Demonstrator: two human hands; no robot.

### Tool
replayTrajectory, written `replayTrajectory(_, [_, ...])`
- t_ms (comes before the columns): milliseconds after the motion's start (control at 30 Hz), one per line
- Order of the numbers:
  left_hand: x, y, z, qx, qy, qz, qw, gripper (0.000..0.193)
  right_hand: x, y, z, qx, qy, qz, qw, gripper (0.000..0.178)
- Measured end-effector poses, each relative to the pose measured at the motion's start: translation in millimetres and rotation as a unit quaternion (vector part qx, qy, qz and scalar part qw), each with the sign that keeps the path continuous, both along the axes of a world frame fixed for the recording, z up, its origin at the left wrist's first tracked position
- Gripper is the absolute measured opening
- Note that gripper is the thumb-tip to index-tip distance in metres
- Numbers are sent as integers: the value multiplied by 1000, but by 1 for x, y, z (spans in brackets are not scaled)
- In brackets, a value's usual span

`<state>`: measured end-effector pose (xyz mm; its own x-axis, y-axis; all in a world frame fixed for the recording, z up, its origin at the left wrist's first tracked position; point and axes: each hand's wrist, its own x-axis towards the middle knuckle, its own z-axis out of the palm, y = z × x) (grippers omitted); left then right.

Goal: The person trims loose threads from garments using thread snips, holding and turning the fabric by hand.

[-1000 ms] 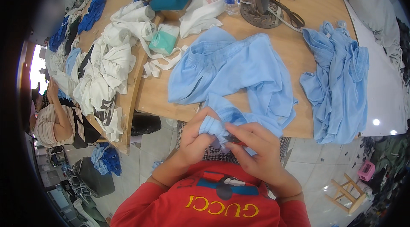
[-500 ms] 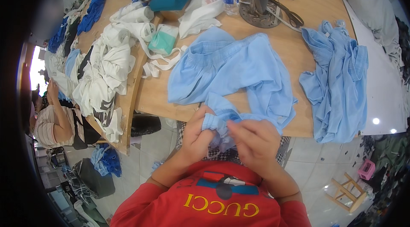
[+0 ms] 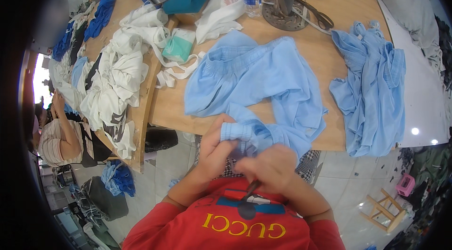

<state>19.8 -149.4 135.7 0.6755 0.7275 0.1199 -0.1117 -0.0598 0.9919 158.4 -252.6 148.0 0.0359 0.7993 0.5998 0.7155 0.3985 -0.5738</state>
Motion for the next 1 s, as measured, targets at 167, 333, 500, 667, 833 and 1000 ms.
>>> replayTrajectory(167, [-2,9,4,60,9,-26,998,24,0,-2,-1,-22,112,-28,993,24])
replayTrajectory(333, [-2,6,2,70,-12,-20,997,23,10,-3,13,-116,283,-90,948,37])
replayTrajectory(500, [-1,5,4,25,-11,-6,1000,22,12,-1,23,-126,111,-87,982,32])
replayTrajectory(667, [-2,5,4,38,-3,-10,999,21,11,-1,23,-134,77,-97,983,32])
replayTrajectory(833, [-3,5,4,36,6,-10,999,21,8,-2,24,-140,83,-108,981,32])
replayTrajectory(1000, [-3,5,4,43,7,-12,999,21,8,-1,24,-138,63,-112,982,32])
